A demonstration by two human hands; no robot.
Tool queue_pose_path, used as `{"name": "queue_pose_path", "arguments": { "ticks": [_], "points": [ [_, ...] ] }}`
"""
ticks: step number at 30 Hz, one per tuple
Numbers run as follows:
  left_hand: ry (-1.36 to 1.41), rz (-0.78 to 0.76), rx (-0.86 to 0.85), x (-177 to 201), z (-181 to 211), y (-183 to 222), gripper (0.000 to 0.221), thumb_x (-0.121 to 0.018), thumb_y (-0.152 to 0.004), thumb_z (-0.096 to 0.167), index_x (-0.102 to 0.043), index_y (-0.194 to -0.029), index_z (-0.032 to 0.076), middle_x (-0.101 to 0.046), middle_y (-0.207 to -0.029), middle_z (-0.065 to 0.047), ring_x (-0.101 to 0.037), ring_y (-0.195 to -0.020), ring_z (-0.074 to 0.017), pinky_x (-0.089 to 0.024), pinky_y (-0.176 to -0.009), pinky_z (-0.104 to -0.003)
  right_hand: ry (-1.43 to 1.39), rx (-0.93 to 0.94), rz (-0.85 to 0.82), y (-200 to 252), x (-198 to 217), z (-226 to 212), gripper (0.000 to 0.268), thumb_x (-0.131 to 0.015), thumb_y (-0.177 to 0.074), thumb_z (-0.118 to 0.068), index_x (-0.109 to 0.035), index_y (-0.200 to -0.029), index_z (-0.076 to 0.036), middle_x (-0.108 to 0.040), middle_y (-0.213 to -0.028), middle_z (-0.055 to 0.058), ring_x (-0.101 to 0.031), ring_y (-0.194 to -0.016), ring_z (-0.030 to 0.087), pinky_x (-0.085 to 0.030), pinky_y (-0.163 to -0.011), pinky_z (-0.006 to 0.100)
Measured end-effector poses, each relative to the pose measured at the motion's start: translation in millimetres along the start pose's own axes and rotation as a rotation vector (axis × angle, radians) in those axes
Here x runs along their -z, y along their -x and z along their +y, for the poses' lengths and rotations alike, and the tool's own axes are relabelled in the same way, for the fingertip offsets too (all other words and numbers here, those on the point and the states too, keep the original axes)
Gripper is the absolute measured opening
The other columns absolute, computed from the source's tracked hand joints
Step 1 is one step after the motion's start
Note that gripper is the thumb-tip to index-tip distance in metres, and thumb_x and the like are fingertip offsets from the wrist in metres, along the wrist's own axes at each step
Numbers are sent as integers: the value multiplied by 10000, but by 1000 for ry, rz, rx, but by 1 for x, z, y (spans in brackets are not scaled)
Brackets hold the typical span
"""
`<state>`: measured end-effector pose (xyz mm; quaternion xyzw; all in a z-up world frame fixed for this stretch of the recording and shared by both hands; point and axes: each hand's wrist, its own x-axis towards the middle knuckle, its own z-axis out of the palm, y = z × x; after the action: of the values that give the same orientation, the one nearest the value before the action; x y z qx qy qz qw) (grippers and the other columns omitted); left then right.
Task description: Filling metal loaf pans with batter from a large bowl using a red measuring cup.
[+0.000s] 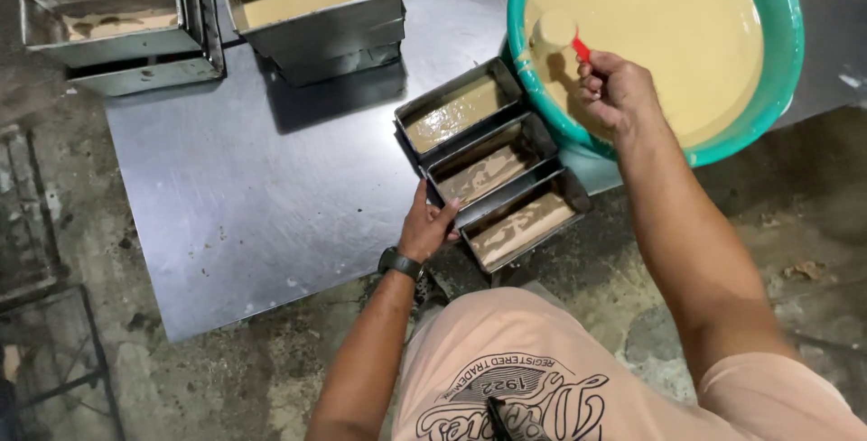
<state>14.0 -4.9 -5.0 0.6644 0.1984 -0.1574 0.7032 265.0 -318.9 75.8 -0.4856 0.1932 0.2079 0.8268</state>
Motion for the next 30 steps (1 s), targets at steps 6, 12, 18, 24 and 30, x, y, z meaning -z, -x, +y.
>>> {"name": "queue_pose_path", "arguments": {
  "ticks": [6,12,18,24,30],
  "points": [
    [-19,13,5,2,0,-1,1036,-743,-891,365,-83,-1636,75,-588,-724,-77,-664,-584,-170,-613,-519,-344,-11,149,-10,58,-65,20,141,-523,-1056,-123,-623,-1016,-33,-620,-791,58,-484,-597,107,-376,-524,245],
    [-62,17,-10,3,5,3,1021,-727,-892,380,-100,-1631,59,-610,-723,-84,-685,-567,-182,-599,-519,-328,915,992,96,63,-85,120,107,-532,-1101,-51,-637,-1116,-51,-671,-897,121,-582,-741,245,-472,-670,369],
    [-60,4,-14,3,2,0,1033,-736,-899,399,-92,-1621,39,-616,-717,-84,-677,-590,-158,-619,-525,-317,1661,1290,-158,63,-92,136,422,-611,-816,-11,-622,-1237,14,-682,-984,220,-648,-885,428,-515,-771,514],
    [-51,20,-21,1,0,-1,1021,-734,-888,405,-126,-1634,68,-593,-707,-69,-649,-568,-152,-607,-516,-326,1453,1391,-62,52,-82,141,365,-547,-892,-20,-627,-1249,-19,-690,-1045,211,-673,-931,377,-564,-826,453],
    [-32,0,-14,0,10,5,1022,-727,-900,401,-96,-1652,117,-600,-728,-52,-644,-599,-143,-612,-534,-313,75,159,48,55,-80,105,174,-515,-1058,-122,-657,-1061,-20,-629,-749,57,-510,-551,118,-385,-484,260]
  ]
}}
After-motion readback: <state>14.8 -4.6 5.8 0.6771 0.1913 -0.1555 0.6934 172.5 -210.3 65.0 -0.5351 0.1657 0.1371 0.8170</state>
